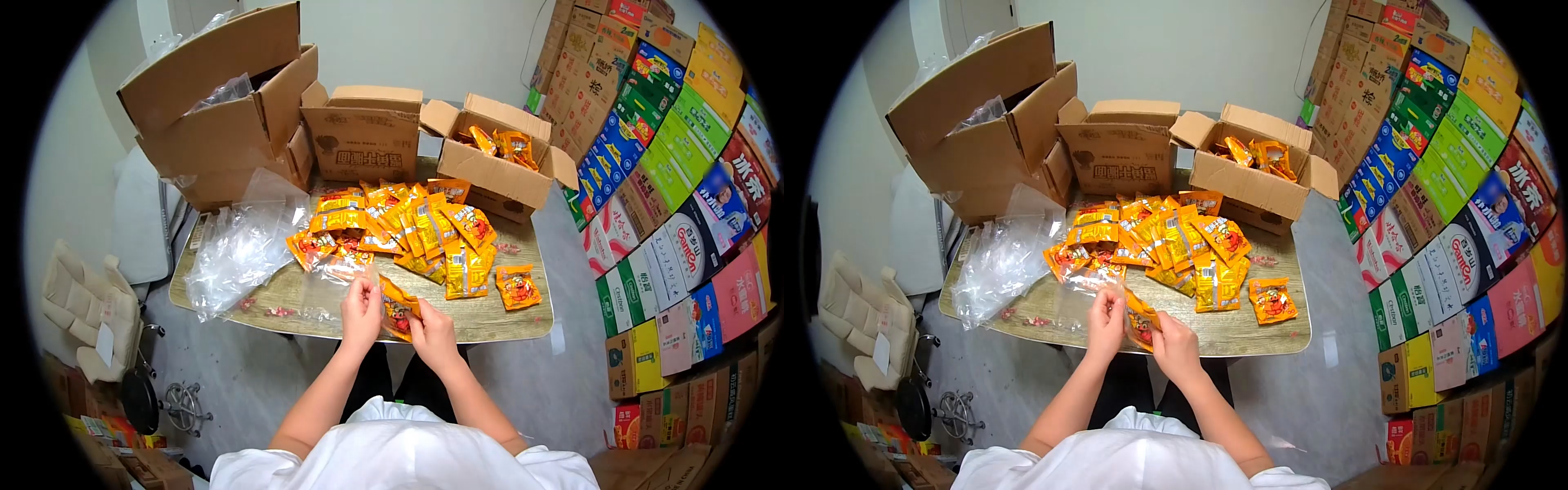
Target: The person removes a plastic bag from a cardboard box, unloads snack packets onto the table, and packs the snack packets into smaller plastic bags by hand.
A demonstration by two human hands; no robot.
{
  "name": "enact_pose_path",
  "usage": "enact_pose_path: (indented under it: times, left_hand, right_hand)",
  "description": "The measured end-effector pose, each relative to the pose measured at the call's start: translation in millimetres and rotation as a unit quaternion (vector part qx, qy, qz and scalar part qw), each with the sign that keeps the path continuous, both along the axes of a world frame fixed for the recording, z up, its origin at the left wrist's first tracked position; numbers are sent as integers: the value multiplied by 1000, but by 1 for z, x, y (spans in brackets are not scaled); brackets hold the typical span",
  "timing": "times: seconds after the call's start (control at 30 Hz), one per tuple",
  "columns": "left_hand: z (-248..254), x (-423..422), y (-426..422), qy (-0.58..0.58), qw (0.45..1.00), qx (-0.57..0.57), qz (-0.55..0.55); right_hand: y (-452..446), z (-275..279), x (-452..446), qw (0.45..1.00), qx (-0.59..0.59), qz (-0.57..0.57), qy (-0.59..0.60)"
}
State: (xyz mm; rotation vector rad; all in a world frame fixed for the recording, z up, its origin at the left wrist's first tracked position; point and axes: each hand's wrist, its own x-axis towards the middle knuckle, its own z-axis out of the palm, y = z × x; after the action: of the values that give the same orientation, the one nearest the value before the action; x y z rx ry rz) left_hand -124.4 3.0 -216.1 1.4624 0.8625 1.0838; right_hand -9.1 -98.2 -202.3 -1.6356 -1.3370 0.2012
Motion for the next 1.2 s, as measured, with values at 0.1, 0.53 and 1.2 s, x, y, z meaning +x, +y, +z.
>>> enact_pose_path:
  times: [0.1, 0.53, 1.2]
  left_hand:
    - [1, 1, -4, 57, 994, 93, 30]
    - [20, 2, -33, 113, 979, 160, -57]
    - [22, 0, -7, -98, 958, -189, -192]
  right_hand:
    - [1, -2, 5, 999, -15, 21, -20]
    - [21, -9, 8, 965, -86, 65, 241]
    - [28, -25, 20, 971, -142, 140, 134]
